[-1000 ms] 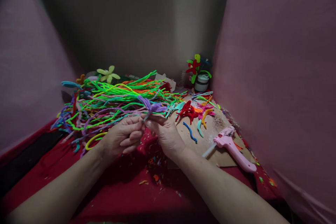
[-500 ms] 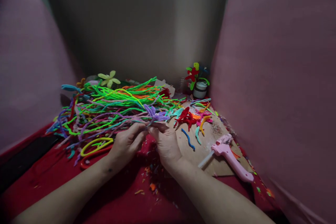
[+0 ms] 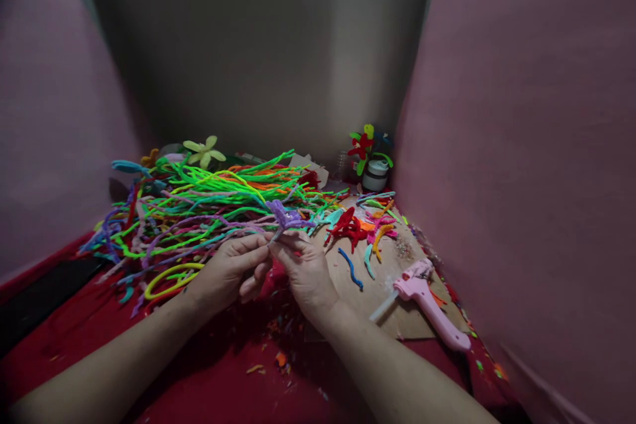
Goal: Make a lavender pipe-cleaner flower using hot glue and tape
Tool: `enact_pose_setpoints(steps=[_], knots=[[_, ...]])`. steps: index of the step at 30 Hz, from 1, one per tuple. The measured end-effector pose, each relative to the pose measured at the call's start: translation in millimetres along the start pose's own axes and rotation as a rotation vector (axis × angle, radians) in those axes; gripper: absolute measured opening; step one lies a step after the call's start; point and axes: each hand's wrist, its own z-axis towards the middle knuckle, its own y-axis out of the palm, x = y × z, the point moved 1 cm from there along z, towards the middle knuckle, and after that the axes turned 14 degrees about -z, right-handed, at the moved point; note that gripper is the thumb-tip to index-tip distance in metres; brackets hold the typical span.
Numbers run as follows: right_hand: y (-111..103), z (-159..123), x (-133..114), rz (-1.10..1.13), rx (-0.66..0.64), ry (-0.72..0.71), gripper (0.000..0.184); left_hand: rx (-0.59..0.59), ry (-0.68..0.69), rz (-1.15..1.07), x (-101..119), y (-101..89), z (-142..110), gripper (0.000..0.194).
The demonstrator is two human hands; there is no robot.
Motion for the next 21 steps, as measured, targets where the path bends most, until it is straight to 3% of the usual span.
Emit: enact_pose_setpoints(steps=[3, 6, 10, 15, 18, 21], knots=[[0.7, -1.9, -0.1, -0.016, 0.018, -0.065, 0.015, -0.036, 0.030, 0.153, 10.6, 1.4, -1.1, 0.020], [2.7, -5.8, -5.4, -0.055, 0.053, -0.162, 0.013, 0.011, 0.174, 0.318, 28.3, 2.6, -3.1, 0.016], [2.8, -14.0, -18.1, -0.368, 0.126, -0.426, 0.011, 0.134, 0.312, 0.233, 46.1, -0.7, -9.6, 0.020], [-1.7, -19.3, -24.4, -0.521, 0.173, -0.556, 0.021, -0.126, 0.250, 0.017, 50.8, -1.4, -25.1, 0.054], [-4.0, -17.8, -25.4, -0.599, 0.210, -0.578, 0.022, -0.153, 0.237, 0.076, 50.6, 1.3, -31.7, 0.054], [-4.3, -16.3, -25.3, -0.665, 0.232, -0.597, 0.020, -0.093, 0.271, 0.198, 49.7, 6.2, -32.9, 0.044]])
